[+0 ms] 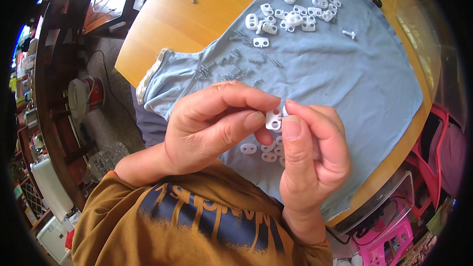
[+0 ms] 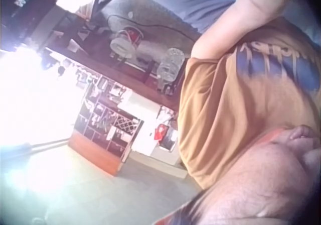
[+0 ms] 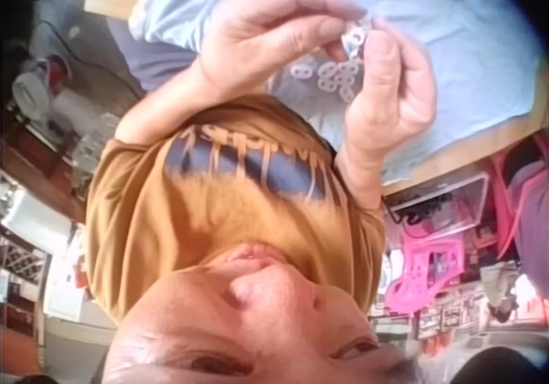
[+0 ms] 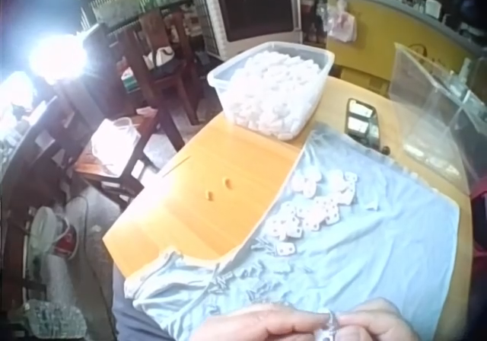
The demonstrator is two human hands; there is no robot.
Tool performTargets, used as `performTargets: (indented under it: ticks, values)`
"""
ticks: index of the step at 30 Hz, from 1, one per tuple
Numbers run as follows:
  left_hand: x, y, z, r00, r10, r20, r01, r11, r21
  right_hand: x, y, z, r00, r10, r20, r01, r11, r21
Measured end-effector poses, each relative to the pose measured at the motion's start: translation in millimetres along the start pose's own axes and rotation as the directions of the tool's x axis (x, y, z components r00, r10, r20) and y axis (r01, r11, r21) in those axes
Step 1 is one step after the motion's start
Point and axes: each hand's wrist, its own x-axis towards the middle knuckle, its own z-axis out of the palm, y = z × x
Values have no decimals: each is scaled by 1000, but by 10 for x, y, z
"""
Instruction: Assembling small plastic hardware components by inserting metal pins into pre-drilled holes.
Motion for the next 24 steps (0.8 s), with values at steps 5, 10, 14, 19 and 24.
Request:
performTargets:
  ticks: [5,10,14,19,24]
  values:
    - [-25,-11,16,991,-133,-30,123,964,-237,0,1,24,1000,2,6,-2,1000,11]
    - [-33,-6,33,978,-206,-42,183,930,-317,-6,14,29,1000,22,11,-22,1000,21]
    - [-19,-24,50,975,-203,-87,153,906,-394,-5,27,58,1000,27,3,-28,999,44]
    - [-36,-5,91,961,-253,-112,186,891,-415,-40,21,84,998,53,34,-55,997,49]
    - [-36,-43,135,966,-204,-160,143,934,-328,-62,17,137,997,79,-7,-78,992,99]
